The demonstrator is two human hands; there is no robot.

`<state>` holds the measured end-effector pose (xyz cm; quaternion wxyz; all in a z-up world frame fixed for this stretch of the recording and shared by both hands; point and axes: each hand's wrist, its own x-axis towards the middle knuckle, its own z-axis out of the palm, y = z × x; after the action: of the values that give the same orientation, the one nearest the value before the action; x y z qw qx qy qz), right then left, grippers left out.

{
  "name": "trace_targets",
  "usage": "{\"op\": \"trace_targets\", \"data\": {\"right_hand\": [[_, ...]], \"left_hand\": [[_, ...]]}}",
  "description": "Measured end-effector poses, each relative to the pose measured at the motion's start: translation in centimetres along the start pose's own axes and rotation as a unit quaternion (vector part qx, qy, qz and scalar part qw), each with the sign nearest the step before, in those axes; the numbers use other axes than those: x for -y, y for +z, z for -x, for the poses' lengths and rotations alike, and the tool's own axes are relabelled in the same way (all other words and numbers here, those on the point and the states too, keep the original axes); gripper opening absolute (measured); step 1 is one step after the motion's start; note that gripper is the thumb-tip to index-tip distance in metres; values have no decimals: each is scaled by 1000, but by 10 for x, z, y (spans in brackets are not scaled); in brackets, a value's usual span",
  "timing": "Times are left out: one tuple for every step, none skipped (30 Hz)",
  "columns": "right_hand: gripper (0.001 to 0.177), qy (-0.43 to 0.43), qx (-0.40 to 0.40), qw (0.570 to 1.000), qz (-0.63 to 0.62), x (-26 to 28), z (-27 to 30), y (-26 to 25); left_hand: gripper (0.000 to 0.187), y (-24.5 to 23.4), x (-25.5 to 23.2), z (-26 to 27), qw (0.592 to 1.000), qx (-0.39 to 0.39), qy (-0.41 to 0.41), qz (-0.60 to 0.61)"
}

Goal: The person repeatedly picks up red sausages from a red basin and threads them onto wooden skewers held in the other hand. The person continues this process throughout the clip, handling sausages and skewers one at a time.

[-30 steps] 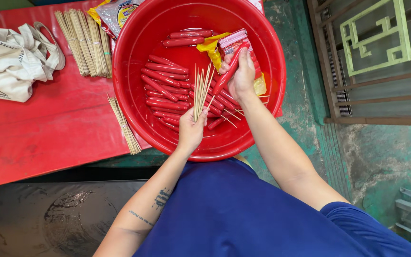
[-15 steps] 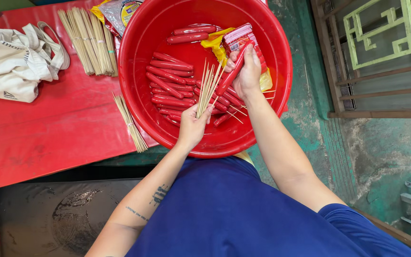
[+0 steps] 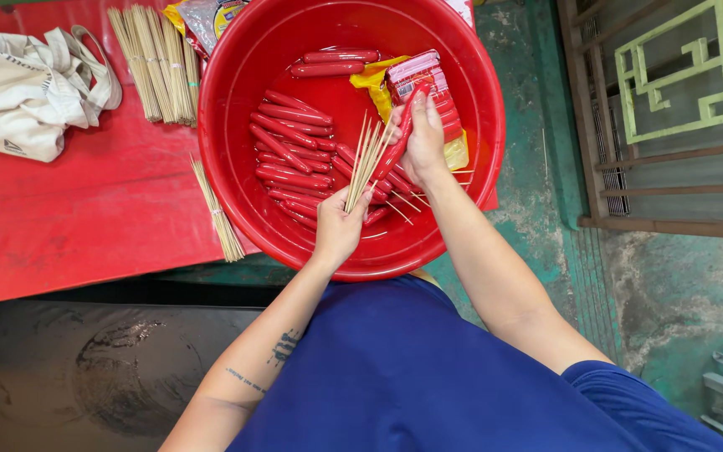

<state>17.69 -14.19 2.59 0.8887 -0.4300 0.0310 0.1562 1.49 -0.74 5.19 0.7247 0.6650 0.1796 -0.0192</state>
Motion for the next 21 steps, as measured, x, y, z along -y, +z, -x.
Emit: {"op": "trace_targets", "data": {"right_hand": [[24, 2, -4, 1000, 14, 0, 2, -1], [23, 18, 1, 1000, -5, -1, 6, -1], [22, 33, 8, 999, -24, -1, 10, 0], [21, 49, 14, 998, -43, 1, 13, 1], [22, 55, 14, 998, -33, 5, 13, 1], [23, 60, 14, 998, -22, 10, 13, 1], [24, 64, 13, 998, -11, 15, 12, 1], [24, 58, 4, 998, -11, 21, 10, 0], [24, 51, -5, 999, -11, 26, 6, -1], [24, 45, -14, 999, -11, 31, 1, -3], [27, 34, -7, 999, -19, 35, -4, -5], [30, 23, -1, 999, -27, 39, -10, -7], [34, 10, 5, 999, -34, 43, -14, -10], [32, -2, 9, 999, -37, 46, -18, -13], [30, -14, 12, 999, -42, 48, -22, -15], [29, -26, 16, 998, -46, 48, -25, -16], [28, -30, 18, 999, -42, 46, -25, -15], [27, -34, 21, 999, -38, 42, -25, -14], [26, -39, 22, 998, -32, 40, -25, -14], [26, -40, 21, 998, -35, 39, -24, -14], [27, -40, 19, 998, -40, 36, -23, -13]], "left_hand": [[15, 7, 5, 0, 1000, -7, 3, 19], [16, 13, 10, 0, 999, -14, 1, 35], [16, 18, 14, -1, 998, -22, 1, 50], [17, 23, 18, -1, 997, -31, 2, 66], [17, 27, 22, 0, 996, -38, 8, 77], [17, 32, 26, 1, 995, -45, 15, 87], [16, 38, 29, 2, 994, -49, 22, 98], [16, 42, 31, 4, 994, -48, 23, 93], [16, 46, 33, 6, 995, -47, 25, 88], [16, 49, 34, 7, 995, -46, 26, 83], [16, 51, 36, 10, 995, -45, 12, 87], [16, 53, 37, 12, 995, -43, -2, 91], [17, 55, 38, 15, 995, -39, -15, 96], [17, 55, 39, 19, 995, -35, -15, 88], [18, 52, 39, 24, 996, -29, -15, 80], [18, 49, 40, 27, 997, -24, -15, 71], [18, 47, 40, 28, 997, -23, -5, 79], [17, 45, 41, 28, 996, -22, 4, 87], [17, 45, 42, 27, 995, -19, 14, 95], [16, 45, 42, 27, 995, -15, 12, 98], [16, 42, 43, 26, 995, -12, 8, 99]]}}
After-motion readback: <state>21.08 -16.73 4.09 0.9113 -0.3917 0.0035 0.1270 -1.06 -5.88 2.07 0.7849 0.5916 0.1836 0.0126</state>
